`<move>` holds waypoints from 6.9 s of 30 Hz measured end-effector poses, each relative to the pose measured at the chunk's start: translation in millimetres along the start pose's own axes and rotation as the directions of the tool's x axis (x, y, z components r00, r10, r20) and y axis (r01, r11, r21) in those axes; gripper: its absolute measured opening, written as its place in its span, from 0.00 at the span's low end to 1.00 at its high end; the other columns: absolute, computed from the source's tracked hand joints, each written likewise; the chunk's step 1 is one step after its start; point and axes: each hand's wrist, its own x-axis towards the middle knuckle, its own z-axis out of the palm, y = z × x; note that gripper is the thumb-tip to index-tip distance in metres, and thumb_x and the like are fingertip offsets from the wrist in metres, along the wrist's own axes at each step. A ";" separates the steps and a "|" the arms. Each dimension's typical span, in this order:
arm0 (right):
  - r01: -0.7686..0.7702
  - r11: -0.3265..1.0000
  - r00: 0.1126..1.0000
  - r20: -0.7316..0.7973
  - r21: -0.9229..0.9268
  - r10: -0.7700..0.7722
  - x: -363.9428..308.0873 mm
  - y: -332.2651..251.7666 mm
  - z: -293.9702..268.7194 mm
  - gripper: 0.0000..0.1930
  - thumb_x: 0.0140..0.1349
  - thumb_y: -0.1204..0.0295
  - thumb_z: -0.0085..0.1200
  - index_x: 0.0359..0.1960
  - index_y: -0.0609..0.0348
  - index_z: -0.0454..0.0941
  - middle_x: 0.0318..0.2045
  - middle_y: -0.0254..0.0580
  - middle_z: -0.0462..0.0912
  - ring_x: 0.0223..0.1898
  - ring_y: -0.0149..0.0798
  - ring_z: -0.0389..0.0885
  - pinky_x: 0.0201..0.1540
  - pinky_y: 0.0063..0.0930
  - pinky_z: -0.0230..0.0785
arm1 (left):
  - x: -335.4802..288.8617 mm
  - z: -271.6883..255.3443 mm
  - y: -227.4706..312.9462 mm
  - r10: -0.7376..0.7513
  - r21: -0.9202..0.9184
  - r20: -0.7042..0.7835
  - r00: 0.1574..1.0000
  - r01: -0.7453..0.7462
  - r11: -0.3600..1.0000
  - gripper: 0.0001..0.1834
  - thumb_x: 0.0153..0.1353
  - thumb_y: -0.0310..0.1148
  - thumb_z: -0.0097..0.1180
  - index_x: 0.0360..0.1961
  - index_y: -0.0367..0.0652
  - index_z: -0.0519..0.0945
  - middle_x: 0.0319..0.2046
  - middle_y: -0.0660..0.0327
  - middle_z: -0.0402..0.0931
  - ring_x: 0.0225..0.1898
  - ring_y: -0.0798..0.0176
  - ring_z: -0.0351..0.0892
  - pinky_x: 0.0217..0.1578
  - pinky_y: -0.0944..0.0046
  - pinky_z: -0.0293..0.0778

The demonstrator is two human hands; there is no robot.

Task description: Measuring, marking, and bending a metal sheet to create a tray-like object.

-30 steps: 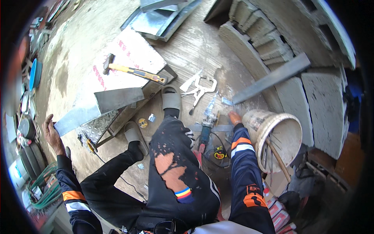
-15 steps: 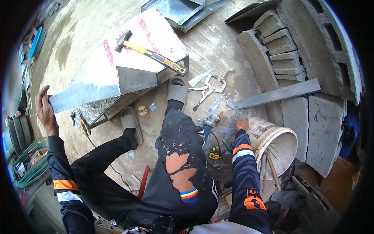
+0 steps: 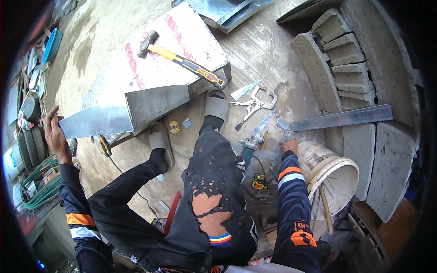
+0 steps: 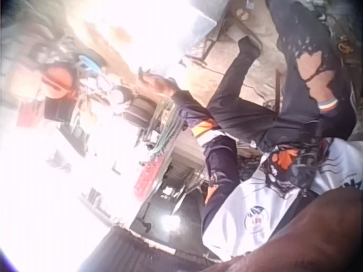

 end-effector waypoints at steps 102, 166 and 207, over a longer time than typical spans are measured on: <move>0.982 0.082 0.178 -0.685 0.170 -0.706 -530.1 -388.7 -208.4 0.12 0.71 0.68 0.51 0.38 0.66 0.79 0.29 0.53 0.83 0.31 0.48 0.83 0.32 0.37 0.70 | -32.0 -25.8 61.9 -0.040 -0.870 0.233 0.972 0.227 0.437 0.30 0.66 0.43 0.36 0.55 0.32 0.80 0.55 0.52 0.80 0.55 0.58 0.75 0.60 0.62 0.67; 0.975 0.056 -0.095 -0.629 -0.215 -0.772 -485.9 -375.3 -207.6 0.05 0.65 0.71 0.57 0.36 0.59 0.80 0.24 0.42 0.81 0.26 0.45 0.80 0.42 0.36 0.69 | -92.7 -38.8 45.5 0.502 0.171 0.355 0.788 -0.583 0.794 0.31 0.58 0.30 0.58 0.65 0.56 0.73 0.48 0.66 0.71 0.64 0.58 0.66 0.74 0.31 0.38; 0.962 0.060 -0.124 -0.619 -0.267 -0.775 -487.6 -380.0 -212.0 0.05 0.62 0.71 0.57 0.36 0.58 0.81 0.23 0.42 0.80 0.28 0.44 0.80 0.41 0.37 0.68 | -78.4 -65.4 38.7 0.496 0.199 0.353 0.793 -0.582 0.789 0.32 0.55 0.27 0.58 0.61 0.71 0.77 0.57 0.73 0.73 0.51 0.63 0.69 0.56 0.54 0.61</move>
